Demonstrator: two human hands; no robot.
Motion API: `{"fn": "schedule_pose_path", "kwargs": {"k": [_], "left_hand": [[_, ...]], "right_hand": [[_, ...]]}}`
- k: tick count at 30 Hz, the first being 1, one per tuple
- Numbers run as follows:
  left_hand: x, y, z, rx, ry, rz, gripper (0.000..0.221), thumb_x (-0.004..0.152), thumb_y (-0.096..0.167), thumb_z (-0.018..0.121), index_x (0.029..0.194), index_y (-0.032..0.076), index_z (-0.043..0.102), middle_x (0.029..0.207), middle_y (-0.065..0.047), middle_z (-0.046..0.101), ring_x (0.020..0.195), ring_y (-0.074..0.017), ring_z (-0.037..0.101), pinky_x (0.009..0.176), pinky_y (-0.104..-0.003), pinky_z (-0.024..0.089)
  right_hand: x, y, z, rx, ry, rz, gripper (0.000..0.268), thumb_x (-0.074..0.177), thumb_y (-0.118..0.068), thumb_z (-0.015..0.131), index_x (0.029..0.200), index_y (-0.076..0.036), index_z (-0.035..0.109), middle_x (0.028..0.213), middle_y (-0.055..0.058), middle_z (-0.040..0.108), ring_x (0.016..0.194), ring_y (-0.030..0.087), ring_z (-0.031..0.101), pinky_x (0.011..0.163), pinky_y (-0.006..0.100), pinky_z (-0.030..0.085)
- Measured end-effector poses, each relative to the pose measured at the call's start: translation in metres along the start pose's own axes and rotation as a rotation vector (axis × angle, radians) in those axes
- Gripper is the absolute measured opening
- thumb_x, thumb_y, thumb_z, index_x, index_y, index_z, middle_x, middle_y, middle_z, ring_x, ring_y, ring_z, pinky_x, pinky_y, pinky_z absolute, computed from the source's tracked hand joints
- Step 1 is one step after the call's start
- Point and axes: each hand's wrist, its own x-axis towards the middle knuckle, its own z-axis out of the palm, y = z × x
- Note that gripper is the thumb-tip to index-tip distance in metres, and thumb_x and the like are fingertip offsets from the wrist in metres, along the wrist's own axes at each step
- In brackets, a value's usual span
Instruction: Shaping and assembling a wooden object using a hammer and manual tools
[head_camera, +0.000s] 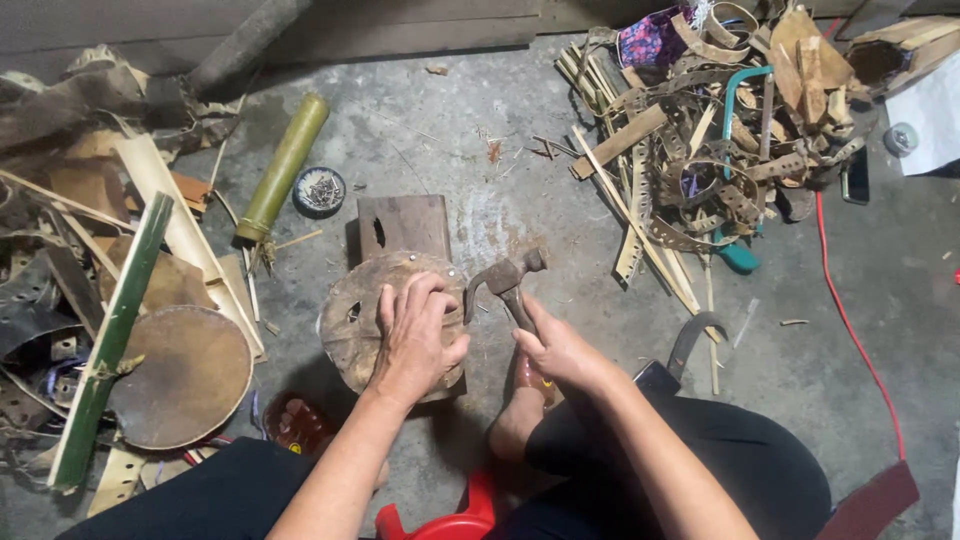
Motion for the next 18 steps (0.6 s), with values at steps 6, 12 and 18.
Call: {"fn": "schedule_pose_path", "kwargs": {"k": [6, 12, 18], "left_hand": [[-0.003, -0.004, 0.001, -0.005, -0.01, 0.021, 0.05, 0.07, 0.03, 0.085, 0.109, 0.019, 0.057, 0.134, -0.003, 0.048, 0.142, -0.0266, 0.04, 0.116, -0.06, 0.021], [-0.003, 0.01, -0.012, 0.063, 0.01, 0.048, 0.043, 0.076, 0.036, 0.079, 0.112, 0.022, 0.061, 0.137, -0.003, 0.046, 0.145, -0.0271, 0.037, 0.116, -0.063, 0.022], [-0.003, 0.011, -0.009, 0.091, 0.005, 0.047, 0.045, 0.075, 0.037, 0.079, 0.114, 0.025, 0.061, 0.137, -0.004, 0.047, 0.144, -0.0279, 0.039, 0.115, -0.064, 0.022]], "right_hand": [[-0.009, 0.03, 0.0, -0.059, -0.087, 0.032, 0.061, 0.097, -0.022, 0.051, 0.151, 0.001, 0.037, 0.137, 0.042, 0.054, 0.128, 0.059, 0.051, 0.11, 0.068, 0.04], [0.098, 0.169, 0.002, -0.454, 0.275, 0.317, 0.062, 0.095, -0.045, 0.055, 0.148, -0.016, 0.04, 0.111, 0.025, 0.073, 0.106, 0.043, 0.073, 0.089, 0.058, 0.058], [0.147, 0.281, 0.04, -0.69, 0.407, 0.44, 0.06, 0.099, -0.026, 0.053, 0.155, -0.01, 0.038, 0.109, 0.023, 0.07, 0.099, 0.043, 0.076, 0.084, 0.053, 0.062]]}}
